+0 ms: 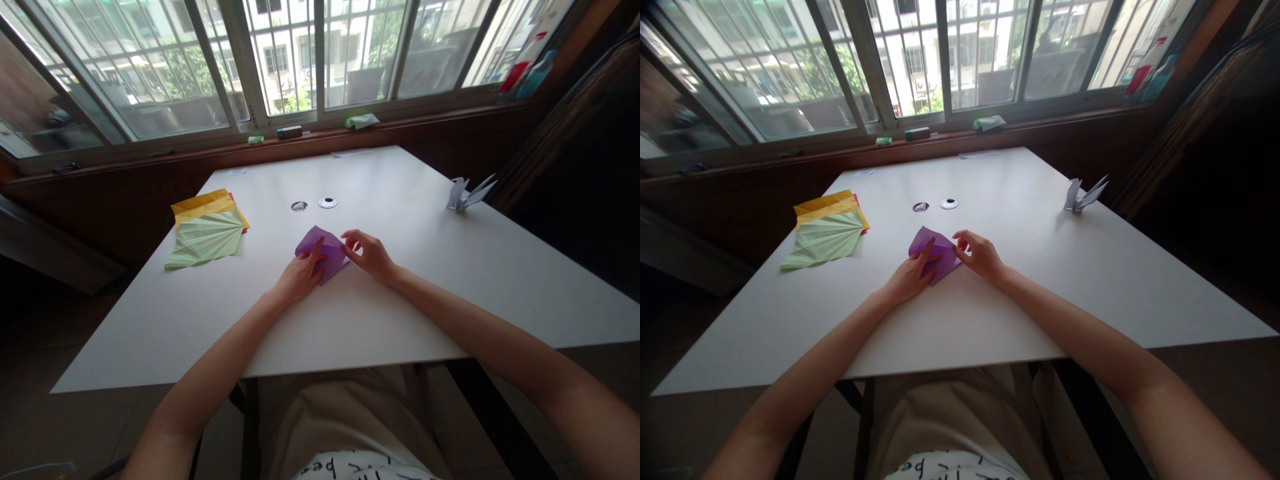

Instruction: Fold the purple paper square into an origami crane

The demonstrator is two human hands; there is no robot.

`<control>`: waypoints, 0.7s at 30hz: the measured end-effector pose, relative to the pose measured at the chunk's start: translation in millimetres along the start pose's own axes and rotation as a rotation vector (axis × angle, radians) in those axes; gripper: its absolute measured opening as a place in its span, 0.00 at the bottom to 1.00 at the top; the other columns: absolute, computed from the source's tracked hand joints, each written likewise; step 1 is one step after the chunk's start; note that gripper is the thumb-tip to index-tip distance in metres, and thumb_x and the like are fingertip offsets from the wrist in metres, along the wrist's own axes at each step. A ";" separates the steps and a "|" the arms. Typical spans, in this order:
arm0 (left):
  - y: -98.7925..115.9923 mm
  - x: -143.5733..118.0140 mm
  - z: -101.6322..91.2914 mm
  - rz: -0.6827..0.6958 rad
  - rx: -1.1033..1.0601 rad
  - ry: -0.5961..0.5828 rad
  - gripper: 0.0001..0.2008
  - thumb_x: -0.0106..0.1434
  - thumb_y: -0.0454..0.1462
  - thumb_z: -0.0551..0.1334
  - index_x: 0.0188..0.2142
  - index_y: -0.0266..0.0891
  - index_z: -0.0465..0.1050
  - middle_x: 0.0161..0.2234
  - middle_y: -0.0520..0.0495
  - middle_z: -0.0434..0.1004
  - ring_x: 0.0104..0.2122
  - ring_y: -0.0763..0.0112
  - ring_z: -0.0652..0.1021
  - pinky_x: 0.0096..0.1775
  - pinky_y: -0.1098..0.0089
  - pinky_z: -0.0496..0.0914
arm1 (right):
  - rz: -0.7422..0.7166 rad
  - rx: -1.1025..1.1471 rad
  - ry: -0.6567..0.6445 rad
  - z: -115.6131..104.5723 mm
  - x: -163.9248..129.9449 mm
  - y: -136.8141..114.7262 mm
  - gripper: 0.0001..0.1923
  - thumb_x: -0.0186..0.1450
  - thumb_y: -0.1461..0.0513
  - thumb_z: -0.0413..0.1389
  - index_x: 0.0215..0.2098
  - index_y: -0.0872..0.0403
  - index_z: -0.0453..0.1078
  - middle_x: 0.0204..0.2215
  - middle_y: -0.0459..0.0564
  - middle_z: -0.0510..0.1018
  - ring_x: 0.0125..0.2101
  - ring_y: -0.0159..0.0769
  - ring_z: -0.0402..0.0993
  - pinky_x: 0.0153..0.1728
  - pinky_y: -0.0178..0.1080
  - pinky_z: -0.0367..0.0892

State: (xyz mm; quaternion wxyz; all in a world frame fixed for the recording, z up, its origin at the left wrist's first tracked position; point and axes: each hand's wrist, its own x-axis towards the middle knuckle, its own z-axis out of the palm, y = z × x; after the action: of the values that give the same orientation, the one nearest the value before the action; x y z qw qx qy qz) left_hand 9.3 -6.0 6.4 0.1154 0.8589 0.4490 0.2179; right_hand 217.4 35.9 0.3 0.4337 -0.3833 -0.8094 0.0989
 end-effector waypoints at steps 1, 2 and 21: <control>0.1 0.0 -0.1 0.000 -0.001 0.000 0.37 0.60 0.34 0.53 0.63 0.41 0.31 0.48 0.44 0.73 0.50 0.62 0.70 0.48 0.60 0.66 | 0.003 -0.003 -0.007 0.1 0.0 0.3 0.08 0.61 0.61 0.51 0.38 0.52 0.65 0.24 0.44 0.73 0.24 0.29 0.70 0.27 0.34 0.68; 0.2 0.0 -0.2 0.000 -0.002 0.000 0.37 0.60 0.34 0.53 0.63 0.41 0.31 0.48 0.44 0.73 0.50 0.62 0.70 0.48 0.60 0.66 | 0.007 -0.008 -0.016 0.1 0.0 0.6 0.07 0.61 0.61 0.51 0.38 0.53 0.65 0.24 0.45 0.73 0.24 0.29 0.70 0.27 0.34 0.68; -0.1 -0.5 0.3 -0.001 -0.005 0.014 0.38 0.59 0.33 0.53 0.63 0.41 0.31 0.48 0.44 0.73 0.51 0.63 0.70 0.48 0.61 0.66 | -0.002 0.021 -0.066 2.2 0.1 4.7 0.08 0.61 0.60 0.51 0.39 0.53 0.67 0.26 0.46 0.74 0.25 0.30 0.70 0.28 0.34 0.69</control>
State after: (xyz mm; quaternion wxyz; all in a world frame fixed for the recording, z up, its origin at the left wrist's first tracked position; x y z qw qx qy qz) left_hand 9.2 -6.4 6.0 0.1146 0.8569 0.4495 0.2248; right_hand 218.2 39.6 -3.3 0.4108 -0.3743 -0.8226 0.1198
